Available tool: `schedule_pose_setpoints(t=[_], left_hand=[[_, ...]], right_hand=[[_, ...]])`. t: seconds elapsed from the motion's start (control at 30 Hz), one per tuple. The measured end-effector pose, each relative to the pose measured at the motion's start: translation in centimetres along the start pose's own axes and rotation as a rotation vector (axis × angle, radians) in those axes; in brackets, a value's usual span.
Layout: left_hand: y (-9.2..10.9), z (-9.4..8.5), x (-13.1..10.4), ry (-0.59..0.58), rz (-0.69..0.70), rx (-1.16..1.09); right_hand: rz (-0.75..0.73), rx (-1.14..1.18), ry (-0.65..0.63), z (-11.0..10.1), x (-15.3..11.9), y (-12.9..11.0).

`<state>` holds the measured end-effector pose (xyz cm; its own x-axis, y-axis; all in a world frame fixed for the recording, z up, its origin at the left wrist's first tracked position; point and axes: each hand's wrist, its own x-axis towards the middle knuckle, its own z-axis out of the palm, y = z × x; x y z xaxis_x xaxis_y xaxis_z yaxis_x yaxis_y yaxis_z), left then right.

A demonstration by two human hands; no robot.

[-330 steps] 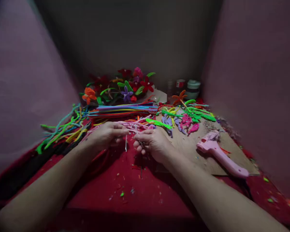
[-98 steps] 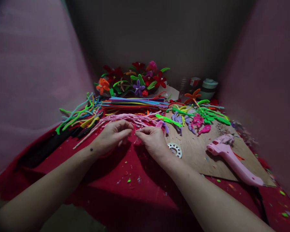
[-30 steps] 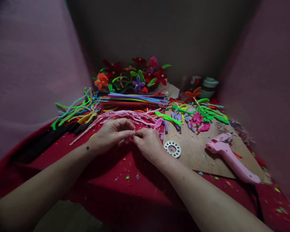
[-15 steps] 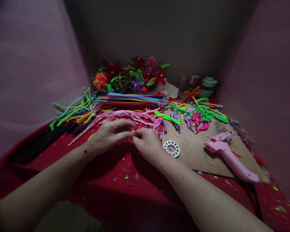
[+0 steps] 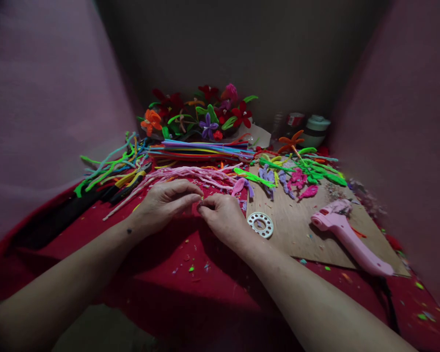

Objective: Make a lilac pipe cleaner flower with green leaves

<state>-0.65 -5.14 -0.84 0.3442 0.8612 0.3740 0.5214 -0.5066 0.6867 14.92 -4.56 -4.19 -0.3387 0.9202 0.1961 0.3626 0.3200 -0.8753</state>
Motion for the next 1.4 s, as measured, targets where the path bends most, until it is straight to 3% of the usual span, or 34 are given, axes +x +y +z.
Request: schedule_pose_setpoints(t=[0.33,0.67,0.97,1.13,1.2,1.33,1.4], left_hand=[[0.4,0.1,-0.1,0.185,-0.111,-0.141],[0.4,0.1,-0.1,0.120,-0.150,-0.176],[0.9,0.1,0.0,0.261,-0.164,-0.246],[0.6,-0.5,0.3,0.371,-0.245,-0.293],[0.5,-1.0,0.4,0.332,-0.273,-0.298],[0.5,-1.5,0.4,0.067,-0.372,-0.261],[0.5,-1.3,0.4,-0.005,-0.392,-0.247]], right_hand=[[0.007,0.012,-0.001,0.0,0.0,0.0],[0.048,0.032,-0.016,-0.2,0.0,-0.3],[0.112,0.079,-0.029,-0.2,0.0,-0.1],[0.261,0.191,-0.018,-0.4,0.1,-0.6],[0.311,0.272,0.004,-0.5,0.1,-0.6],[0.307,0.395,0.025,-0.6,0.2,-0.3],[0.299,0.422,0.020,-0.6,0.2,-0.1]])
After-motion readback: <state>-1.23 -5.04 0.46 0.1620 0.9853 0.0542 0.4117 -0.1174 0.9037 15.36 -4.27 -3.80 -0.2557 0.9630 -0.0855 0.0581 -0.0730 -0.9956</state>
